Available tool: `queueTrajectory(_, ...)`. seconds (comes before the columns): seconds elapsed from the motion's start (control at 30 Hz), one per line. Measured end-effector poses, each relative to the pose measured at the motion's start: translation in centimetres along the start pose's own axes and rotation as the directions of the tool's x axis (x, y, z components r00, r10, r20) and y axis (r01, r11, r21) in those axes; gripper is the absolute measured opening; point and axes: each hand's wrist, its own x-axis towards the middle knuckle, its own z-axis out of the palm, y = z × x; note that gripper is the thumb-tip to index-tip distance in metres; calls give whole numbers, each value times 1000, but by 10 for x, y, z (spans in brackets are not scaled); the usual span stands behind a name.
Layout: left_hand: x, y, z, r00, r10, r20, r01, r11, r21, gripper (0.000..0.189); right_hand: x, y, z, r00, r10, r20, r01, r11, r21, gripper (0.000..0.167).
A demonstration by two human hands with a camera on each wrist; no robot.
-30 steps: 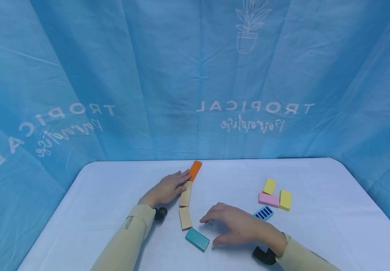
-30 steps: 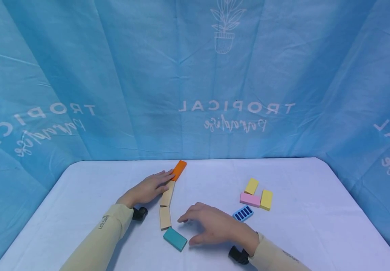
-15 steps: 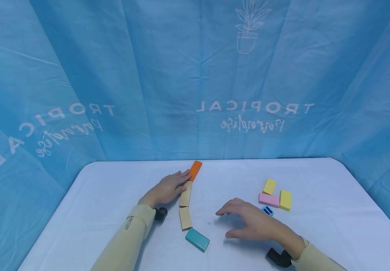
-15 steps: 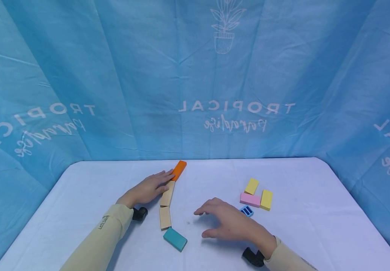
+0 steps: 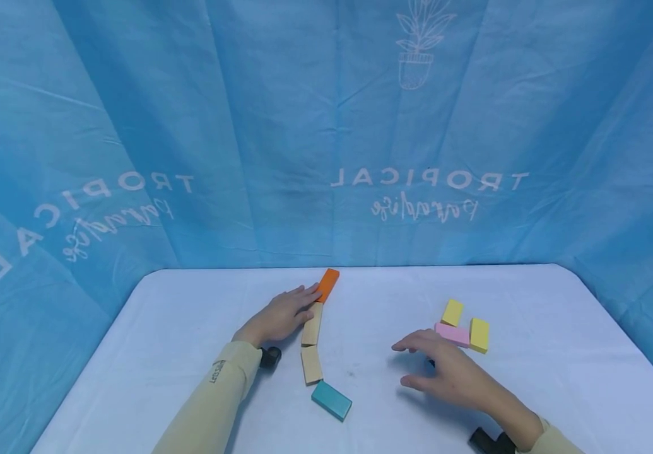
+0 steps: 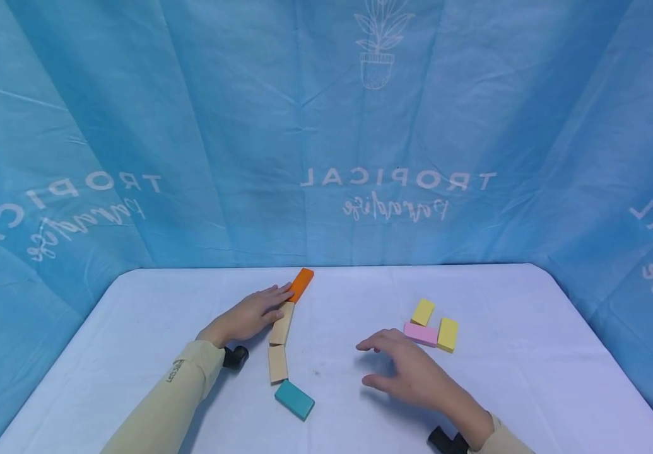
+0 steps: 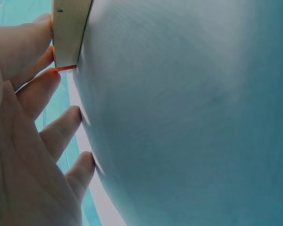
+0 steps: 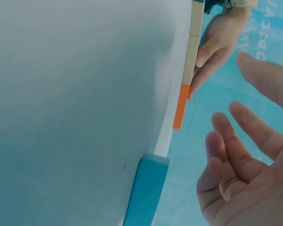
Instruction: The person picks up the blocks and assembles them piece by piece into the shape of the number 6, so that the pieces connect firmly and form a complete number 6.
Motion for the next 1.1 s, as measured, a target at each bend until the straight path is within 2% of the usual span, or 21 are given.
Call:
queueTrajectory(0.27, 0, 3, -3, 1000, 1, -1, -1, 1000, -13, 52, -14, 5, 0, 988, 87, -128, -94, 994, -50, 44)
queueTrajectory(0.47, -1, 4, -4, 1000, 0, 3, 0, 1000, -19, 52, -19, 7, -1, 961, 188, -201, -206, 976, -70, 46)
queueTrajectory(0.6, 0, 5, -4, 1000, 4, 5, -4, 1000, -21, 52, -23, 8, -4, 945, 224, -239, -245, 967, -63, 48)
queueTrajectory(0.83, 1, 4, -2, 1000, -5, -5, 4, 1000, -1, 52, -29, 10, -9, 935, 249, -253, -281, 955, -95, 54)
queueTrajectory(1.1, 0, 3, -1, 1000, -31, 8, 31, 1000, 6, 52, -31, 14, -10, 911, 347, -225, -377, 920, -106, 64)
